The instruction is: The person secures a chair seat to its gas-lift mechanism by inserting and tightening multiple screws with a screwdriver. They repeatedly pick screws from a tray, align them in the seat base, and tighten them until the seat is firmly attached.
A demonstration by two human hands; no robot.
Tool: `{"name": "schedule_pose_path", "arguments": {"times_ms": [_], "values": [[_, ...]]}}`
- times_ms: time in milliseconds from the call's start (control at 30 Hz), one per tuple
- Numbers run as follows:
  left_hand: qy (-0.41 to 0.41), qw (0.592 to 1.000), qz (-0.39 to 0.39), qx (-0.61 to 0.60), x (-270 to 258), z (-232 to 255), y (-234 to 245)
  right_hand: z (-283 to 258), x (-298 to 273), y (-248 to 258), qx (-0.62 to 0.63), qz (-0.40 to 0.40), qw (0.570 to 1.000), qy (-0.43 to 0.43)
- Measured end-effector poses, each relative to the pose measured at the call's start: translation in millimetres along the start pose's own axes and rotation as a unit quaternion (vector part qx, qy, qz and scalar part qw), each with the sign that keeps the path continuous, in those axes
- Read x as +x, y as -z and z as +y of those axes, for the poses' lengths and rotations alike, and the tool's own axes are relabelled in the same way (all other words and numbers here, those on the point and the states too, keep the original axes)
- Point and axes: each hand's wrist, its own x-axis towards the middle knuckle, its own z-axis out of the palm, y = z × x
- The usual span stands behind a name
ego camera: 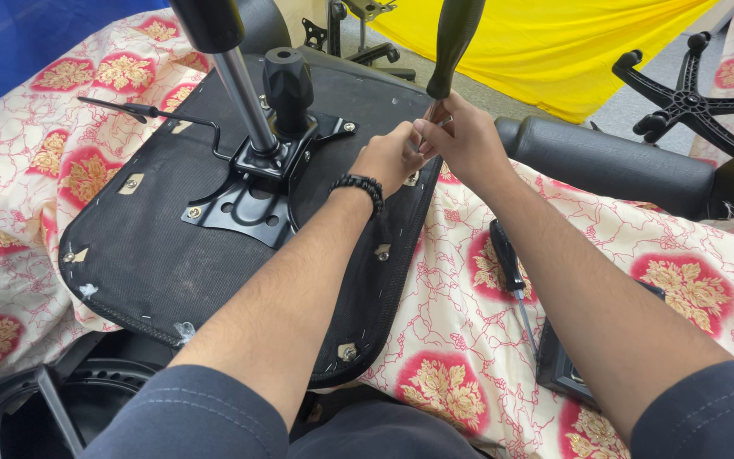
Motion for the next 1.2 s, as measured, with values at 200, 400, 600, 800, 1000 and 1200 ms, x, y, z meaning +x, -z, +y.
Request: {"name": "schedule_pose_path", "arguments": {"times_ms": [200, 400, 600, 800, 1000, 1200], "values": [[-0.006, 1.0, -0.008, 0.016, -15.4, 1.3, -2.2, 3.8, -1.2, -0.1, 0.004, 0.009, 1.0, -0.027], [-0.012, 1.0, -0.003, -0.009, -10.6, -4.2, -6.6, 17.8, 1.2, 14.0, 0.034, -0.054, 0.998, 0.013], [-0.071, 0.996, 0.031, 0.039, -4.6, -5.9, -12.3, 13.5, 7.3, 1.9, -0.029, 0.017, 0.999, -0.016], [-0.034, 0.996, 0.028, 0.073, 0.1, -1.6, -13.5, 7.8, 5.1, 3.7, -0.051, -0.007, 0.998, 0.041], [-0.047, 0.997, -0.053, 0.035, 6.8, -3.1, 3.0, 6.6, 1.9, 7.2, -0.022, -0.051, 0.998, 0.024], [-0.029, 0.996, 0.029, 0.084, 2.1, 1.0, -7.4, 8.3, 7.9, -2.5, -0.122, 0.008, 0.989, 0.081]]}}
